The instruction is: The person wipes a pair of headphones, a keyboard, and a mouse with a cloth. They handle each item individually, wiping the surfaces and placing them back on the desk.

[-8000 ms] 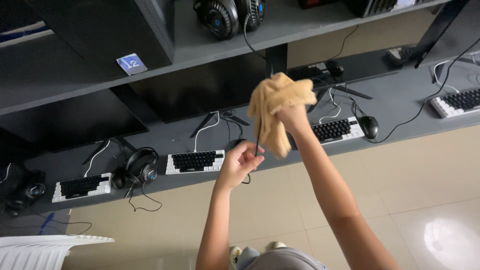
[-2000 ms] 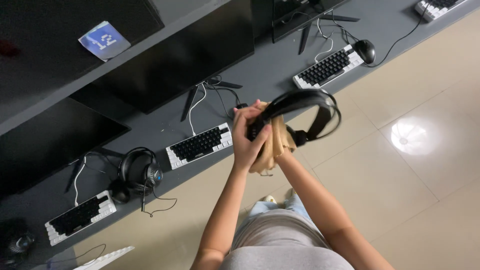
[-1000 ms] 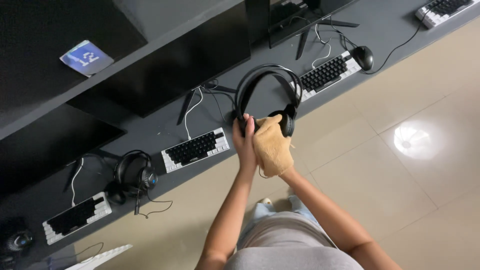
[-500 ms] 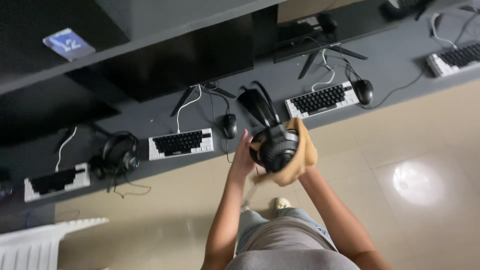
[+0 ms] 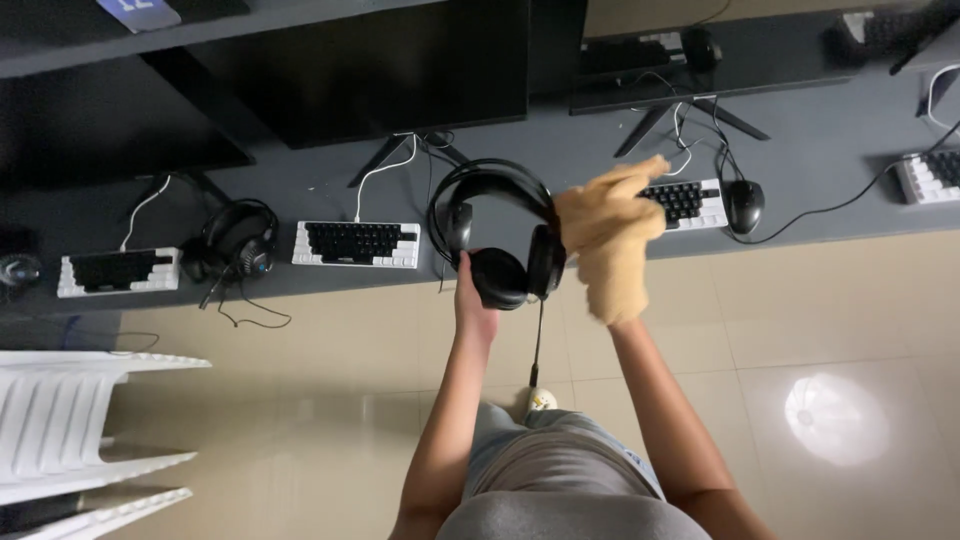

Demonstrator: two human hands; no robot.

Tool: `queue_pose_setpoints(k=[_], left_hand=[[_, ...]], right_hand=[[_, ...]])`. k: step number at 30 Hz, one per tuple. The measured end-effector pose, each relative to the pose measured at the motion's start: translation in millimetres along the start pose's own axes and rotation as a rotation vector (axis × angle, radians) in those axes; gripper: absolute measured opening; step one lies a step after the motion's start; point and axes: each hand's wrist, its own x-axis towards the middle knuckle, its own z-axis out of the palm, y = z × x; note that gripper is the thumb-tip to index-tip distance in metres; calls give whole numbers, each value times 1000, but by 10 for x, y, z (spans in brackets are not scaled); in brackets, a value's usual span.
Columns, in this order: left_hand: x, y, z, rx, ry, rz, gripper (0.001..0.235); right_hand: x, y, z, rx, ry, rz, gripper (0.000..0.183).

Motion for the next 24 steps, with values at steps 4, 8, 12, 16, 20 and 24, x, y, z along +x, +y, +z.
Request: queue_pose_setpoints(k=[4, 8, 12, 16, 20, 24], left_hand=[[-16, -198, 89, 113, 11, 191, 41], [-154, -226, 32, 746, -325, 608, 53], [-594, -38, 783, 474, -299, 532, 54], [-427, -151, 546, 547, -237, 537, 60], [-228, -265, 367, 625, -194, 530, 68], [40, -232, 185, 686, -160, 541, 74]], right_hand=[[-6, -254, -80, -27, -97, -203, 61], [-73, -415, -58, -40, -178, -384, 72], [18, 157, 519, 158, -399, 6, 62], [356, 1026, 1307, 551, -217, 42, 57], [307, 306, 721, 879, -185, 259, 51], [52, 85, 584, 825, -135, 119, 45]])
